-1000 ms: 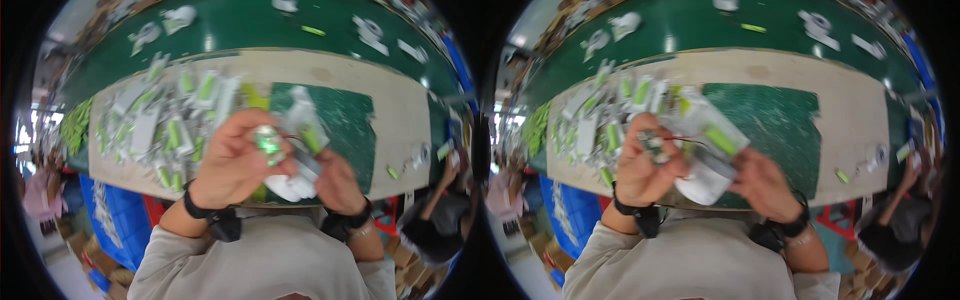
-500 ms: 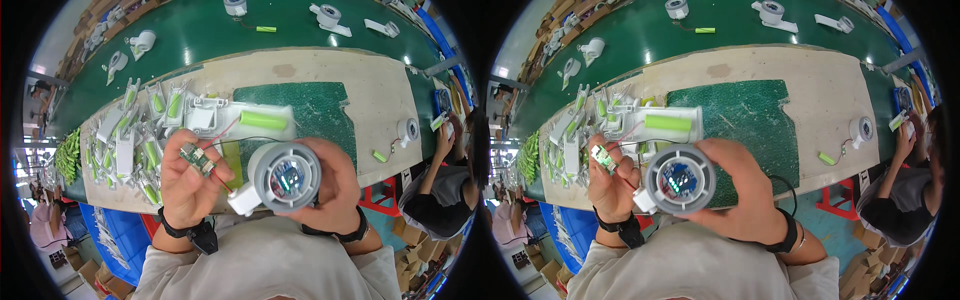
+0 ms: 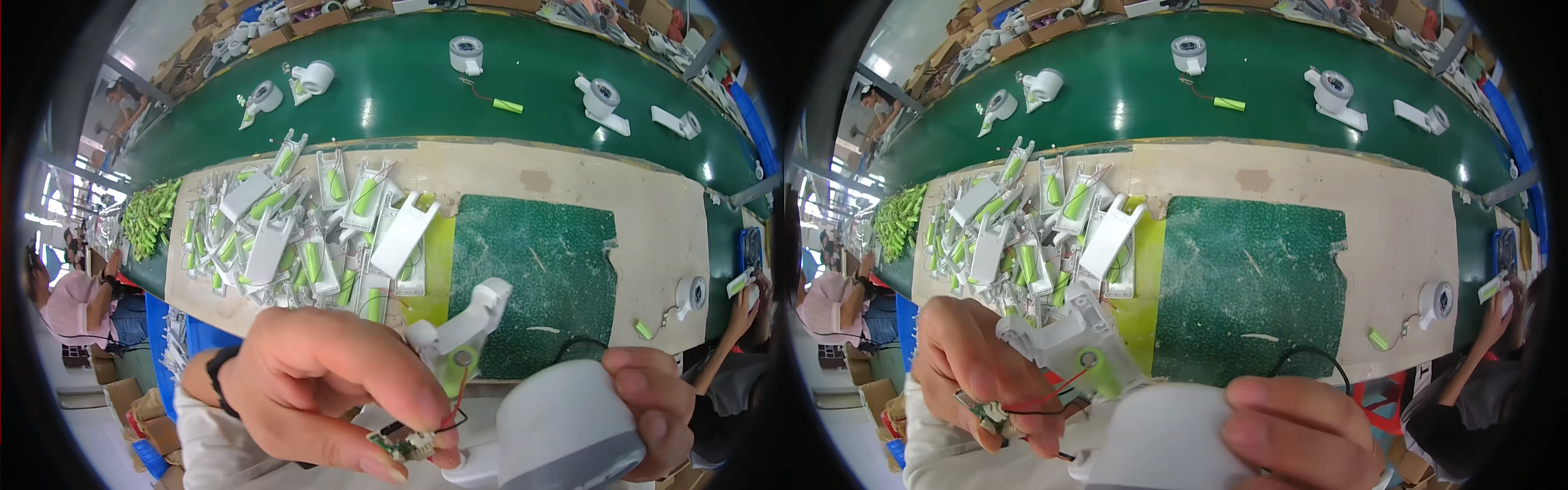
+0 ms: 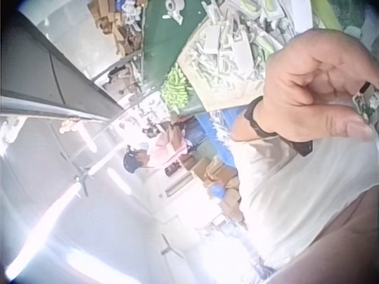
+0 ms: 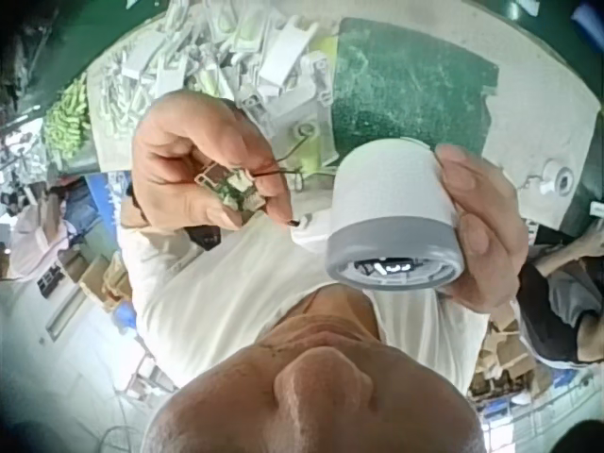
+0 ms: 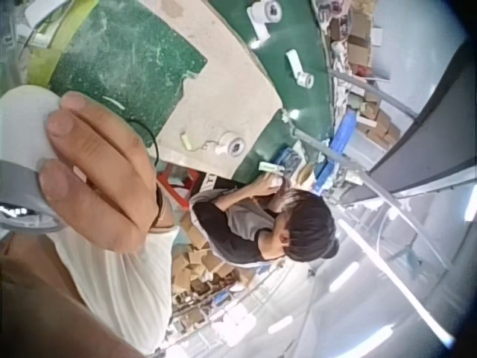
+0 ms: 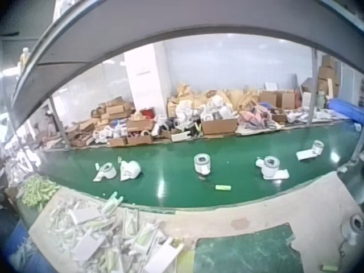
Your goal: Assemble small electronic components by connecting battery packs and circuit boards into plastic housings.
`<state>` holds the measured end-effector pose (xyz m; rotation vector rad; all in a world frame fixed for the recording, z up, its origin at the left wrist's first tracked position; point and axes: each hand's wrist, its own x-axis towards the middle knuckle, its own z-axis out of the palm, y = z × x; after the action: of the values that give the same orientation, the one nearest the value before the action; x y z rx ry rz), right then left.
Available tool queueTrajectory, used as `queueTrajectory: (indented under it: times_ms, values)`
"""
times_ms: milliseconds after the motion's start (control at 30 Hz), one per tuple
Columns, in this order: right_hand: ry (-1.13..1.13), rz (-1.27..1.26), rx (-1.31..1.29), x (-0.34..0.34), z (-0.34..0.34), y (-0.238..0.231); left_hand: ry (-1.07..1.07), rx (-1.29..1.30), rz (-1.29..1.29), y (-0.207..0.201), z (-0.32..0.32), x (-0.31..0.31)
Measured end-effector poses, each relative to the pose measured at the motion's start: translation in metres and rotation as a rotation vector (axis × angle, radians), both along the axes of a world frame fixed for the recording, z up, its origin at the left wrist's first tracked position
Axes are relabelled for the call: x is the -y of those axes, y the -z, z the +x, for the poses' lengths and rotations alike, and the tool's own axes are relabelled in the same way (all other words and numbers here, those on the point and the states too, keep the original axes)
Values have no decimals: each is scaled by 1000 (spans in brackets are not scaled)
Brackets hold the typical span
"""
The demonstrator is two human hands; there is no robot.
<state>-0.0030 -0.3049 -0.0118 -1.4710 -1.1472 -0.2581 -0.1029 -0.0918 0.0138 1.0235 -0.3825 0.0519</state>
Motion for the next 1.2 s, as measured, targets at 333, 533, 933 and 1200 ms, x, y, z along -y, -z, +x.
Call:
queueTrajectory:
  times_ms: [333,533,933,1200]
  values:
    - [-222,-199,-10,-32,38,-24,224,-55,382,-40,25,-62]
    - [-458,378,633,-116,93,-1,48,-1,352,-33,26,-84]
    - [-338,-232,-110,-224,145,66,-316,-528,733,-1,132,-194]
    - [-185,-341,-243,-274,184,107,-421,-675,790,43,182,-242]
